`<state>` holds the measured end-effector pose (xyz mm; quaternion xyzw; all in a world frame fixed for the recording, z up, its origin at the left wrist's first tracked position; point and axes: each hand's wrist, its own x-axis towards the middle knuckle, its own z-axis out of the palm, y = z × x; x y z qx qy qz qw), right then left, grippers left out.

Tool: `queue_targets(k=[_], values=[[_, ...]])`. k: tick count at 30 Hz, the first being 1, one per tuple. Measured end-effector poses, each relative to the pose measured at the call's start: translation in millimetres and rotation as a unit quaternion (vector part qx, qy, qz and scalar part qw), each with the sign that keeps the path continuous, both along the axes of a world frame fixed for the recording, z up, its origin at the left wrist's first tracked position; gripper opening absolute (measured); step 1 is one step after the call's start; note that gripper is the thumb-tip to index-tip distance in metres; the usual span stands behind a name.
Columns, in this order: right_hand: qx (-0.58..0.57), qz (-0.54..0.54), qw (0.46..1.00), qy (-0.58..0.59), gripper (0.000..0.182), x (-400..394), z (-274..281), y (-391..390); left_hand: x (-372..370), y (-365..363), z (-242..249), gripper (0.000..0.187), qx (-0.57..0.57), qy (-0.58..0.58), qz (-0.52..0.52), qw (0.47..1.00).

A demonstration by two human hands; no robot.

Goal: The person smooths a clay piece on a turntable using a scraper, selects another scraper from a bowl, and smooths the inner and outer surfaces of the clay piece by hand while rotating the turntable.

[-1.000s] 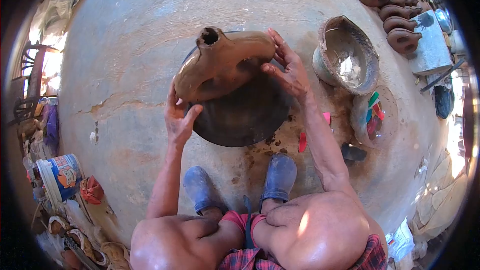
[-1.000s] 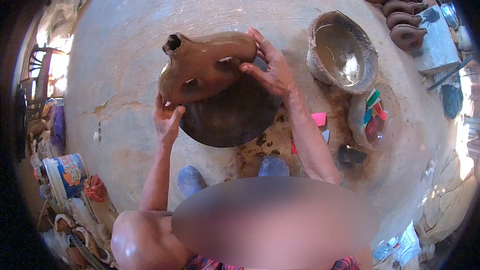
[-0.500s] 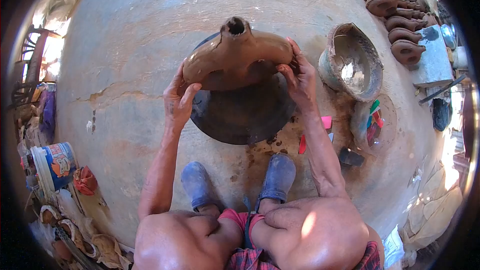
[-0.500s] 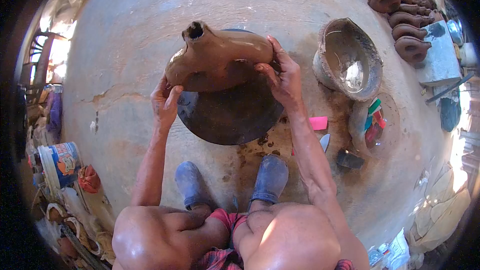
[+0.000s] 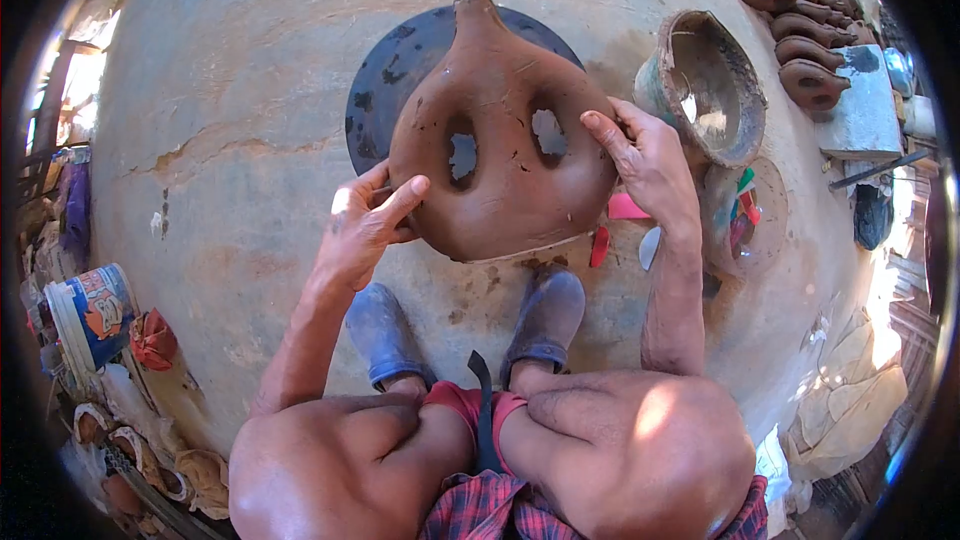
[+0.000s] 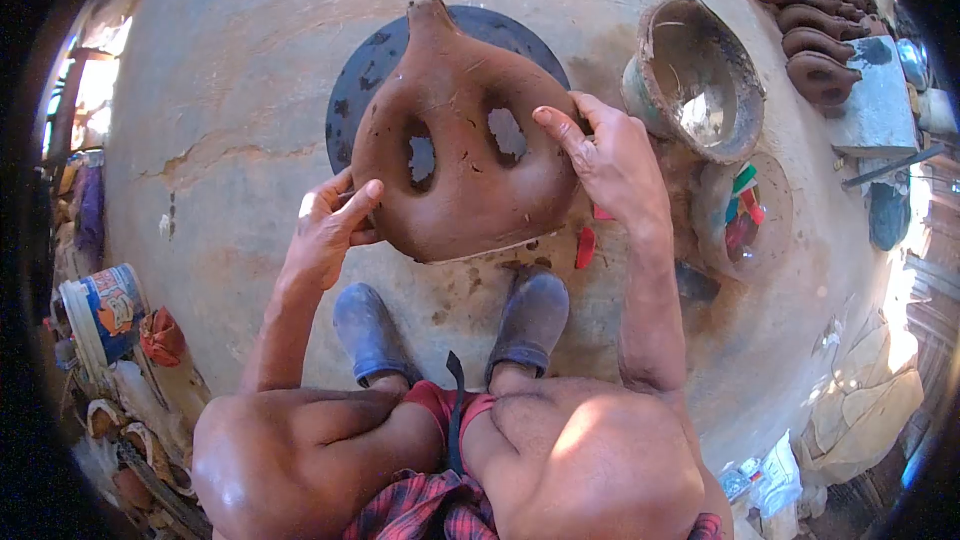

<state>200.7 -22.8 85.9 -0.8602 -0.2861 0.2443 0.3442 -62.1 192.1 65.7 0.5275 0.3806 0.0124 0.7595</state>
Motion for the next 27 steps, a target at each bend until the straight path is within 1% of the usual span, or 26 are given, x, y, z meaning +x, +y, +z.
queue_targets(k=[2, 4, 6, 7, 9, 13, 15, 22, 24, 26, 27], values=[[-0.024, 0.008, 1.000, 0.010, 0.067, -1.8, -0.6, 0.2, -2.1, -7.3, -5.1, 0.048, 0.011, 0.048, -0.013, 0.999], [-0.046, 0.014, 0.999, 0.021, 0.068, -1.3, -6.1, -2.2, -5.9, -12.6, -12.6, 0.048, 0.002, 0.062, -0.023, 0.998], [-0.013, 0.039, 0.999, -0.001, 0.065, 0.6, -24.0, -6.5, -11.0, -19.2, -20.6, 0.048, -0.034, 0.065, -0.012, 0.997], [-0.014, 0.036, 0.999, 0.000, 0.065, 1.8, -28.3, -8.7, -12.4, -22.3, -20.1, 0.048, -0.035, 0.065, -0.015, 0.997], [-0.057, 0.058, 0.997, 0.016, 0.065, 6.1, -32.2, -8.7, -12.7, -26.9, -18.5, 0.048, -0.028, 0.092, -0.017, 0.995], [-0.075, 0.056, 0.995, 0.035, 0.064, 6.0, -25.5, -5.9, -14.5, -32.7, -24.9, 0.053, -0.047, 0.086, -0.019, 0.995], [-0.108, 0.060, 0.992, 0.039, 0.063, 6.9, -23.4, -5.7, -14.9, -35.9, -25.3, 0.053, -0.048, 0.084, -0.018, 0.995], [-0.093, 0.060, 0.993, 0.050, 0.063, 8.1, -29.3, -6.2, -12.9, -37.1, -20.2, 0.054, -0.076, 0.104, -0.024, 0.991], [-0.119, 0.055, 0.990, 0.046, 0.062, 8.4, -28.6, -3.2, -11.7, -35.2, -20.1, 0.055, -0.079, 0.099, -0.020, 0.992], [-0.117, 0.055, 0.991, 0.042, 0.062, 7.3, -30.6, -1.0, -12.5, -34.5, -22.1, 0.055, -0.084, 0.095, -0.014, 0.992], [-0.115, 0.053, 0.991, 0.037, 0.062, 7.5, -31.5, -0.7, -13.3, -34.0, -24.4, 0.059, -0.080, 0.096, -0.019, 0.992]])
